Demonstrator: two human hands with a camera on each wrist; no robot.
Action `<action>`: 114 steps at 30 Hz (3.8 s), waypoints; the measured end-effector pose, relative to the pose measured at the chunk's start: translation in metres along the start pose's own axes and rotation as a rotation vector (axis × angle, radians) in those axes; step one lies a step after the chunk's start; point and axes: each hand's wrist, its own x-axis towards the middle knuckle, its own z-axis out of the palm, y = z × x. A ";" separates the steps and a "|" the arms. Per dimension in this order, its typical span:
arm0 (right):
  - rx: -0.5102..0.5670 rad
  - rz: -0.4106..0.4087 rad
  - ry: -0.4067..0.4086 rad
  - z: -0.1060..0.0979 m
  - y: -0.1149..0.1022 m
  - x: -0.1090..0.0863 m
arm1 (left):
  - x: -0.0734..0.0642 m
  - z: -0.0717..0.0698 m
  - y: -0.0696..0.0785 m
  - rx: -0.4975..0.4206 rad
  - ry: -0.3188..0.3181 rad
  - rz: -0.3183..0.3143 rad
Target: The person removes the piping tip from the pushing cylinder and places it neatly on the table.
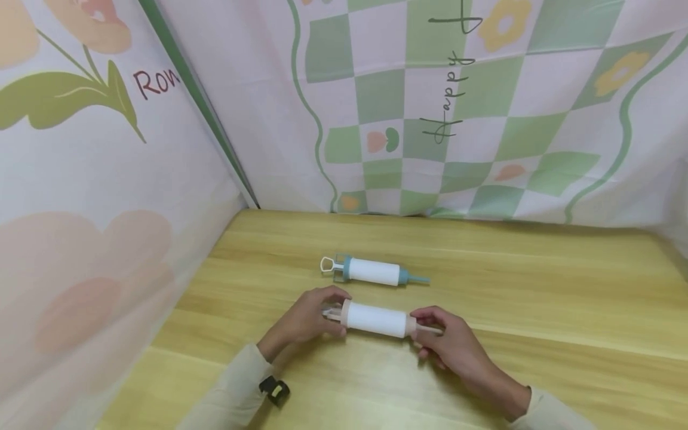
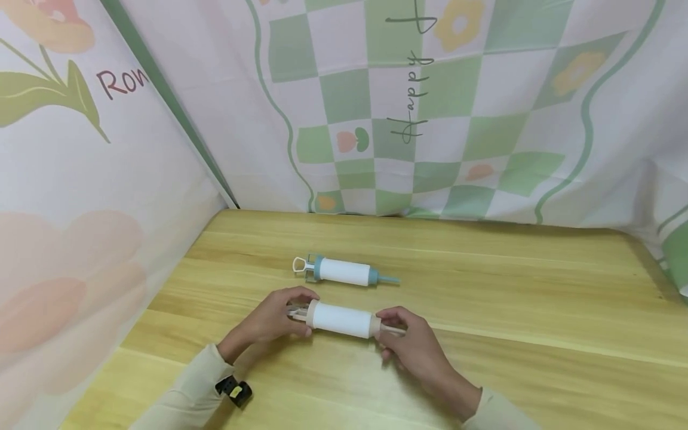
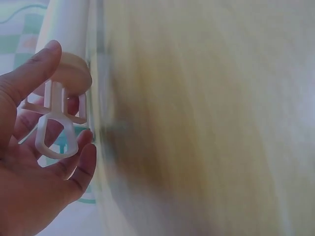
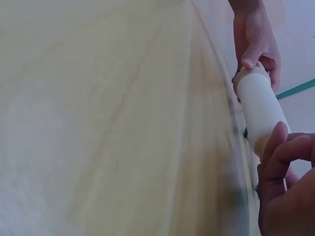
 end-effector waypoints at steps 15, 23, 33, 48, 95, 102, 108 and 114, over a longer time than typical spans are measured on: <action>-0.021 -0.084 -0.061 -0.027 -0.019 -0.012 | 0.001 0.002 0.019 -0.113 0.076 0.047; -0.034 -0.144 -0.074 -0.043 -0.038 -0.017 | 0.001 -0.002 0.037 -0.113 0.138 0.119; -0.047 -0.171 -0.030 -0.049 -0.043 -0.022 | 0.005 -0.001 0.050 -0.154 0.172 0.152; -0.105 -0.283 0.001 -0.069 -0.056 -0.028 | 0.013 -0.002 0.074 -0.193 0.184 0.149; 0.019 -0.234 0.009 -0.061 -0.057 -0.029 | 0.005 0.009 0.081 -0.349 0.185 0.144; -0.089 -0.310 0.043 -0.059 -0.055 -0.030 | 0.004 0.008 0.079 -0.323 0.210 0.135; -0.177 -0.415 0.050 -0.057 -0.053 -0.030 | 0.005 0.009 0.076 -0.335 0.218 0.133; -0.177 -0.435 0.045 -0.058 -0.052 -0.029 | 0.005 0.009 0.075 -0.346 0.208 0.137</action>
